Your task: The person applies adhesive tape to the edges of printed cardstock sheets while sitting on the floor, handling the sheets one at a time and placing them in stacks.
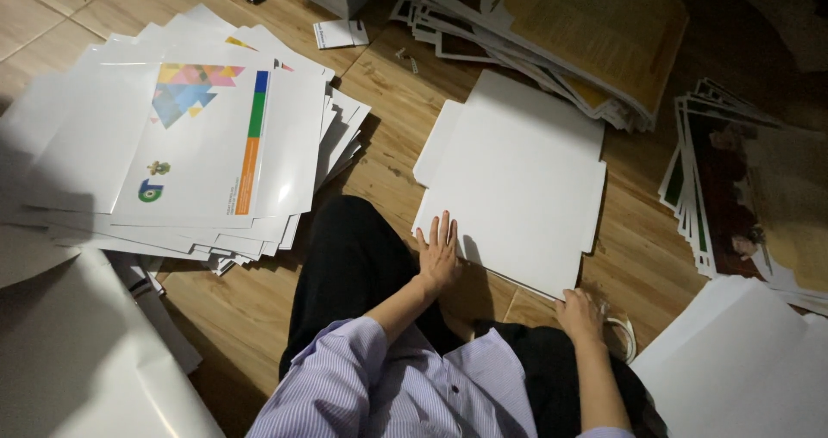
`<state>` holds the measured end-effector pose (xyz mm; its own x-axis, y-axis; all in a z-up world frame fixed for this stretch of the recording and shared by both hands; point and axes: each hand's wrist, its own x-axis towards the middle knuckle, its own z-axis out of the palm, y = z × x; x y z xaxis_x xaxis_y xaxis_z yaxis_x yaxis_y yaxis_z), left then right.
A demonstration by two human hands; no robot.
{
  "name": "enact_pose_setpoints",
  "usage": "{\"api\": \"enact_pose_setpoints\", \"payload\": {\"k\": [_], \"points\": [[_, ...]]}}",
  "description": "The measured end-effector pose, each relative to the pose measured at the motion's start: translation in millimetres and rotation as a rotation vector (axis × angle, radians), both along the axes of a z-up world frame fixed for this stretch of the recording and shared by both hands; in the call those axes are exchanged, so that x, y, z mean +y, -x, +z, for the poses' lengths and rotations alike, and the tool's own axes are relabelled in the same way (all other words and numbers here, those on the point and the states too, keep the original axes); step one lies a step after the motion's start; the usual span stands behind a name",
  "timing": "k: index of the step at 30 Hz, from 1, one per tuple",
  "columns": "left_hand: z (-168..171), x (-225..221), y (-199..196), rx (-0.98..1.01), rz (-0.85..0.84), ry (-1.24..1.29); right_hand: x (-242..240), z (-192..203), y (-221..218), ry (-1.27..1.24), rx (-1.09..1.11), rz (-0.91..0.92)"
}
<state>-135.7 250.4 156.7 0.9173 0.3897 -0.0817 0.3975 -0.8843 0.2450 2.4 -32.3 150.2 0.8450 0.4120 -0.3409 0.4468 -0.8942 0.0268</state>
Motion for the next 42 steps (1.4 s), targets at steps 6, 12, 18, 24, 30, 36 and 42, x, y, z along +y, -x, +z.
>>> {"api": "enact_pose_setpoints", "payload": {"k": [6, 12, 18, 24, 30, 36, 42], "points": [[9.5, -0.8, 2.5, 0.020, -0.008, -0.004, -5.8, -10.1, -3.7, -0.033, -0.002, 0.000], [7.2, -1.7, 1.0, 0.088, -0.011, -0.004, -4.6, -3.5, 0.3, -0.029, -0.016, 0.014], [-9.2, -4.8, -1.0, 0.142, -0.008, -0.057, -8.4, -15.1, -5.4, -0.052, -0.030, 0.020], [-22.9, -7.8, -1.5, 0.187, -0.031, -0.026, -6.4, -7.2, -0.2, -0.061, -0.029, 0.014], [-33.8, -15.8, 1.3, 0.294, -0.076, -0.012, -9.8, -15.1, -3.6, -0.091, -0.033, 0.018], [4.4, -7.2, 3.2, 0.442, -0.221, -0.103, 2.1, 10.6, 7.9, -0.019, -0.067, 0.016], [-27.5, -31.6, -8.5, 0.563, -0.450, -0.270, -1.5, -8.3, 5.1, -0.064, -0.080, -0.014]]}}
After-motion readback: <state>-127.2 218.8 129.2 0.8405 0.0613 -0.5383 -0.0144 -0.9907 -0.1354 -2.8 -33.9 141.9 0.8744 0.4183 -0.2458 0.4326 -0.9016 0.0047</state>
